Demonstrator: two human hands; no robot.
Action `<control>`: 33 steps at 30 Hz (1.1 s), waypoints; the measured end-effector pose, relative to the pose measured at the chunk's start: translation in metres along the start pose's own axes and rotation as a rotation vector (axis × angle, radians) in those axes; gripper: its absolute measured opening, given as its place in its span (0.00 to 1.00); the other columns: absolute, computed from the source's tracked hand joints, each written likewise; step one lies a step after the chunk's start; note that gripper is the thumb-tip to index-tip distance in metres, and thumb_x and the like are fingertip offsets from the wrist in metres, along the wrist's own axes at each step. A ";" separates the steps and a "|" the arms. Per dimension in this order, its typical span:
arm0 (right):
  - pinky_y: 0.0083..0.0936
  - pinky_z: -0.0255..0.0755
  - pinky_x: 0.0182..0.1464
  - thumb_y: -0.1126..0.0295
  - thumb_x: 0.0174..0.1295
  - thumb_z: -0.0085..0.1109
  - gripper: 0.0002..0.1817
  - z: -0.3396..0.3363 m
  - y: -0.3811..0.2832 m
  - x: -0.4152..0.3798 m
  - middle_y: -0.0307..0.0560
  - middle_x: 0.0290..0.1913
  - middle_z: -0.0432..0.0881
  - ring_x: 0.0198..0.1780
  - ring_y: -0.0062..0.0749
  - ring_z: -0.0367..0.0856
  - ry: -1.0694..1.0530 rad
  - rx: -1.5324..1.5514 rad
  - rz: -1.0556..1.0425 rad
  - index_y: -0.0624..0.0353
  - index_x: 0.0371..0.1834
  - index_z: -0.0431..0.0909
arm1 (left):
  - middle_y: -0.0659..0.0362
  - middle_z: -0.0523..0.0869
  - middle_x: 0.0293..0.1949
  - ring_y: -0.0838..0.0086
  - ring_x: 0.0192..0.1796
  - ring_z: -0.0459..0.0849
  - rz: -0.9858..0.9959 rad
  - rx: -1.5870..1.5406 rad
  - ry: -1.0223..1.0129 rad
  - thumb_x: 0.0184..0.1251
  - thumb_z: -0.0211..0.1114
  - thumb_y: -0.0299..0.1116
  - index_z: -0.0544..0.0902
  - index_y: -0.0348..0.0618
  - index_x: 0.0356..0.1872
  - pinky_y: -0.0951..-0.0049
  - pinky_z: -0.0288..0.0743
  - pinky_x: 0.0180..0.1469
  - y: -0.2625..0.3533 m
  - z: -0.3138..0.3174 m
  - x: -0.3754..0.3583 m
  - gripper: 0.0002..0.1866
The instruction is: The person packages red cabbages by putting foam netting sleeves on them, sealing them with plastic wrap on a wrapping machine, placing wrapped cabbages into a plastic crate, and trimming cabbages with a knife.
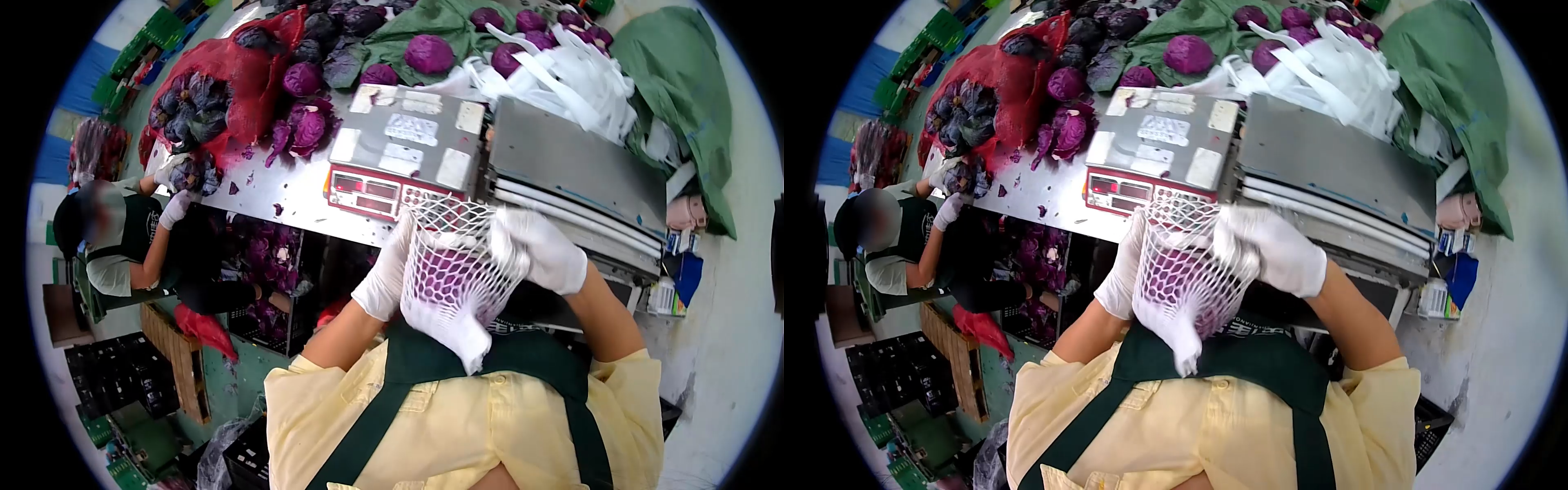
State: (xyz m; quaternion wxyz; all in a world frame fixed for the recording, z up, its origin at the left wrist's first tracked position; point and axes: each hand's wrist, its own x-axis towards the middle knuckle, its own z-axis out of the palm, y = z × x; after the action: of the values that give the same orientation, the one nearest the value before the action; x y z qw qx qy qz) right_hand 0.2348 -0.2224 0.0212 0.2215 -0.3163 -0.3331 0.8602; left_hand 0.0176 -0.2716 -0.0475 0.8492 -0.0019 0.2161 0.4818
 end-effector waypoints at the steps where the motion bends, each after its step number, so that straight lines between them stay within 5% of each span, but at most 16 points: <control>1: 0.11 0.64 0.24 0.57 0.75 0.46 0.21 -0.010 0.002 -0.010 0.36 0.24 0.77 0.22 0.14 0.71 0.074 0.038 -0.019 0.59 0.27 0.76 | 0.48 0.80 0.59 0.60 0.60 0.79 0.049 0.093 0.046 0.75 0.45 0.60 0.72 0.37 0.64 0.58 0.73 0.65 -0.018 0.016 0.001 0.35; 2: 0.12 0.63 0.24 0.57 0.75 0.46 0.21 -0.026 0.009 -0.019 0.35 0.24 0.76 0.22 0.13 0.70 0.147 0.078 -0.037 0.58 0.26 0.75 | 0.46 0.80 0.57 0.58 0.59 0.79 0.084 0.075 -0.012 0.77 0.47 0.53 0.74 0.36 0.61 0.55 0.73 0.64 -0.033 0.018 0.002 0.29; 5: 0.21 0.77 0.50 0.60 0.75 0.48 0.14 -0.070 0.045 -0.068 0.40 0.42 0.83 0.45 0.22 0.82 0.295 0.073 0.057 0.60 0.45 0.77 | 0.43 0.80 0.55 0.53 0.58 0.79 0.081 -0.195 -0.216 0.74 0.49 0.37 0.76 0.35 0.54 0.50 0.68 0.67 -0.078 0.036 0.015 0.18; 6: 0.22 0.77 0.52 0.60 0.75 0.49 0.14 -0.074 0.043 -0.092 0.40 0.44 0.83 0.47 0.22 0.82 0.349 0.074 0.075 0.59 0.47 0.77 | 0.43 0.81 0.52 0.54 0.56 0.80 0.321 0.329 0.064 0.73 0.50 0.38 0.78 0.36 0.49 0.48 0.65 0.69 -0.098 0.053 0.015 0.16; 9: 0.30 0.75 0.60 0.48 0.75 0.41 0.26 -0.093 0.042 -0.145 0.46 0.58 0.80 0.54 0.30 0.81 0.139 0.503 0.203 0.56 0.62 0.73 | 0.44 0.87 0.34 0.54 0.47 0.85 0.153 -0.139 -0.268 0.71 0.52 0.35 0.81 0.39 0.26 0.44 0.58 0.74 -0.140 0.084 0.036 0.16; 10: 0.31 0.74 0.61 0.45 0.74 0.40 0.29 -0.100 0.044 -0.156 0.48 0.58 0.80 0.54 0.31 0.81 0.152 0.531 0.180 0.57 0.63 0.72 | 0.44 0.87 0.29 0.53 0.42 0.85 0.169 -0.045 -0.036 0.69 0.53 0.37 0.82 0.38 0.23 0.44 0.58 0.73 -0.154 0.121 0.036 0.17; 13: 0.31 0.76 0.58 0.44 0.70 0.49 0.29 -0.122 0.030 -0.181 0.47 0.54 0.83 0.52 0.32 0.82 0.098 0.544 0.042 0.58 0.59 0.76 | 0.45 0.88 0.36 0.56 0.47 0.85 0.114 0.392 -0.424 0.66 0.58 0.42 0.85 0.30 0.35 0.54 0.66 0.69 -0.157 0.154 0.058 0.20; 15: 0.31 0.73 0.61 0.47 0.71 0.47 0.29 -0.130 0.010 -0.194 0.48 0.56 0.82 0.54 0.33 0.81 0.032 0.583 -0.074 0.59 0.62 0.74 | 0.45 0.86 0.45 0.58 0.49 0.85 0.526 0.757 -0.050 0.69 0.57 0.47 0.79 0.30 0.51 0.57 0.73 0.63 -0.170 0.170 0.064 0.26; 17: 0.32 0.70 0.64 0.47 0.72 0.42 0.31 -0.139 -0.020 -0.199 0.48 0.60 0.79 0.58 0.31 0.78 0.057 0.494 -0.335 0.60 0.67 0.69 | 0.48 0.82 0.54 0.60 0.55 0.82 0.261 0.512 0.340 0.72 0.52 0.54 0.72 0.37 0.62 0.58 0.75 0.61 -0.170 0.208 0.066 0.30; 18: 0.32 0.69 0.65 0.47 0.74 0.40 0.31 -0.144 -0.037 -0.201 0.48 0.61 0.78 0.60 0.31 0.77 0.029 0.410 -0.468 0.60 0.69 0.67 | 0.48 0.82 0.54 0.60 0.55 0.82 0.270 0.522 0.324 0.72 0.52 0.54 0.72 0.37 0.62 0.58 0.75 0.61 -0.178 0.211 0.080 0.30; 19: 0.32 0.67 0.66 0.47 0.74 0.39 0.32 -0.152 -0.053 -0.197 0.47 0.60 0.77 0.60 0.30 0.76 0.062 0.222 -0.666 0.60 0.69 0.67 | 0.51 0.79 0.59 0.61 0.59 0.79 0.330 0.766 0.047 0.75 0.49 0.54 0.72 0.41 0.63 0.58 0.74 0.62 -0.191 0.206 0.098 0.29; 21: 0.31 0.66 0.66 0.47 0.75 0.37 0.32 -0.158 -0.087 -0.188 0.48 0.58 0.77 0.61 0.28 0.73 0.315 -0.171 -0.939 0.61 0.69 0.66 | 0.53 0.79 0.59 0.61 0.60 0.79 0.241 0.426 0.014 0.78 0.42 0.55 0.73 0.40 0.61 0.60 0.72 0.65 -0.186 0.233 0.121 0.29; 22: 0.31 0.67 0.65 0.48 0.76 0.36 0.30 -0.164 -0.101 -0.185 0.49 0.59 0.76 0.62 0.28 0.71 0.478 -0.287 -0.940 0.61 0.65 0.70 | 0.54 0.79 0.59 0.61 0.60 0.78 0.198 0.258 0.009 0.79 0.38 0.56 0.74 0.40 0.61 0.60 0.71 0.66 -0.183 0.247 0.133 0.30; 23: 0.30 0.68 0.64 0.48 0.77 0.36 0.29 -0.170 -0.110 -0.181 0.48 0.58 0.77 0.60 0.26 0.73 0.483 -0.145 -0.820 0.62 0.63 0.72 | 0.53 0.80 0.58 0.62 0.59 0.79 0.313 0.383 -0.251 0.79 0.38 0.56 0.75 0.37 0.59 0.62 0.72 0.65 -0.176 0.246 0.149 0.32; 26: 0.25 0.72 0.59 0.50 0.77 0.35 0.29 -0.195 -0.130 -0.165 0.45 0.52 0.82 0.52 0.23 0.79 0.411 0.100 -0.587 0.64 0.55 0.78 | 0.50 0.81 0.55 0.70 0.56 0.80 0.540 0.648 -0.115 0.80 0.43 0.53 0.78 0.33 0.56 0.70 0.72 0.63 -0.183 0.257 0.202 0.30; 33: 0.23 0.74 0.54 0.57 0.75 0.46 0.22 -0.306 -0.126 -0.100 0.46 0.45 0.86 0.46 0.26 0.82 0.508 0.054 -0.738 0.67 0.44 0.83 | 0.55 0.83 0.54 0.75 0.56 0.78 0.659 0.947 -0.138 0.77 0.56 0.38 0.79 0.33 0.56 0.75 0.69 0.62 -0.188 0.186 0.322 0.18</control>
State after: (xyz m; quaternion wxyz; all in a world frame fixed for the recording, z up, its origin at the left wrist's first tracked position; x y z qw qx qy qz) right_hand 0.5388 -0.0632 -0.0261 0.5965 -0.3718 -0.3360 0.6270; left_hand 0.3815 -0.0699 -0.0358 0.5748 0.4768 0.3411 0.5708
